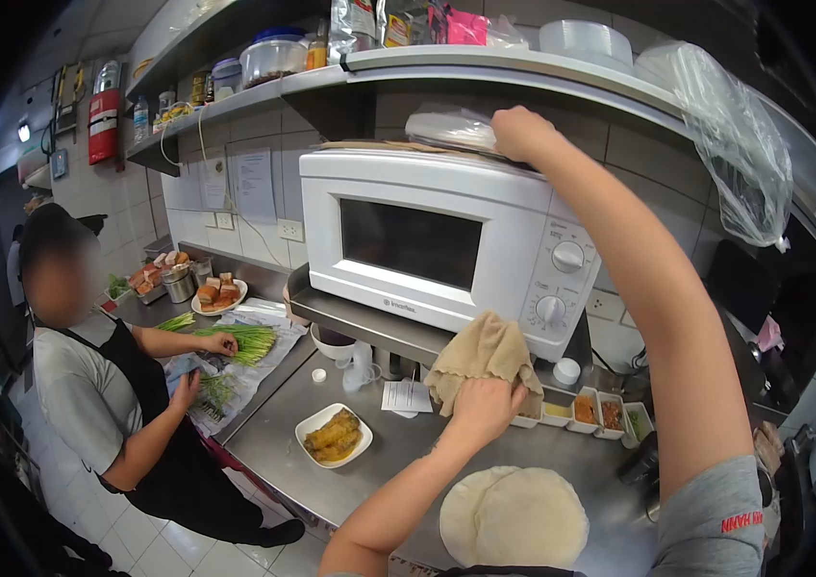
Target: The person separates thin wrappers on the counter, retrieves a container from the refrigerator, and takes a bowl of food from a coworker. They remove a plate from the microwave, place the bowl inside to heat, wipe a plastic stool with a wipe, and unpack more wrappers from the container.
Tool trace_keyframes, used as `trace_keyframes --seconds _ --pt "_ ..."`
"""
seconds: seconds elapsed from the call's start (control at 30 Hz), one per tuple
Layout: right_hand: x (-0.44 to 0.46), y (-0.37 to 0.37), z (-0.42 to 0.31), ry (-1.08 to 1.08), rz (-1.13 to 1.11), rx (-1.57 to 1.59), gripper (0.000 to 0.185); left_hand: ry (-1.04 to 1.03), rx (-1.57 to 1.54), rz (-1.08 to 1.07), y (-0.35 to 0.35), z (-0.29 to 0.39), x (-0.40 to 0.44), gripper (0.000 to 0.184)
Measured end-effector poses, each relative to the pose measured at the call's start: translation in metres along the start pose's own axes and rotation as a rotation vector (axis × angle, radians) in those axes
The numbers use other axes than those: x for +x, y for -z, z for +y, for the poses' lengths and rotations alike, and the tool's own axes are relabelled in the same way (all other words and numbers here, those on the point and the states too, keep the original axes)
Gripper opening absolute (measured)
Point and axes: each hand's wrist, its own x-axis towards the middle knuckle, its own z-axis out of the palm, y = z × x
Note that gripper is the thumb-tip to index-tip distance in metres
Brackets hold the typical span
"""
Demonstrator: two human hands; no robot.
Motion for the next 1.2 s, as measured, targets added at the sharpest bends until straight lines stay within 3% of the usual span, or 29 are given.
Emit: trace_keyframes --seconds 0.03,0.1,0.13,0.37,0.47,0.57,0.6,0.67,0.73,0.8,0.9,1.1,1.2 --pt "0.007 0.005 0.004 0.146 -0.193 0.011 0.048 -0.005 -0.003 -0.001 0.002 -0.001 -0.001 0.047" --pt "0.000 0.001 0.026 0.187 -0.025 0.176 0.072 -0.016 -0.016 0.004 0.006 0.000 -0.001 0.047" --pt "-0.001 0.006 0.036 0.177 -0.074 0.278 0.081 0.000 -0.004 -0.038 0.006 -0.001 -0.001 0.046" --pt "-0.119 0.028 0.081 0.270 0.219 0.504 0.050 0.031 0.031 -0.043 0.004 0.002 0.001 0.041" --pt "-0.207 0.026 0.085 0.345 0.228 0.796 0.045 -0.043 -0.166 0.190 0.007 0.002 0.000 0.027" --pt "-0.297 0.012 0.090 0.352 0.073 0.889 0.034 -0.288 -0.280 0.693 0.006 -0.001 0.019 0.022" --pt "-0.322 0.004 0.096 0.355 -0.066 0.949 0.031 -0.281 -0.337 0.655 0.008 0.002 0.026 0.023" --pt "-0.366 -0.022 0.107 0.279 -0.277 1.170 0.031 -0.270 -0.445 0.580 0.013 0.012 0.042 0.026" --pt "-0.417 -0.062 0.121 -0.182 -0.491 1.616 0.030 -0.304 -0.444 0.583 0.006 0.020 0.062 0.024" --pt "-0.454 -0.088 0.138 -0.400 -0.468 1.604 0.031 -0.265 -0.400 0.536 -0.013 0.011 0.069 0.021" --pt "-0.509 -0.093 0.159 -0.537 -0.503 1.539 0.033 -0.449 -0.231 0.728 -0.015 0.010 0.077 0.025" --pt "-0.573 -0.078 0.185 -0.744 -0.328 1.665 0.034 -0.568 -0.040 0.578 0.000 -0.002 0.080 0.033" --pt "-0.577 -0.076 0.182 -0.725 -0.380 1.645 0.036 -0.507 0.002 0.543 0.006 0.000 0.081 0.033"
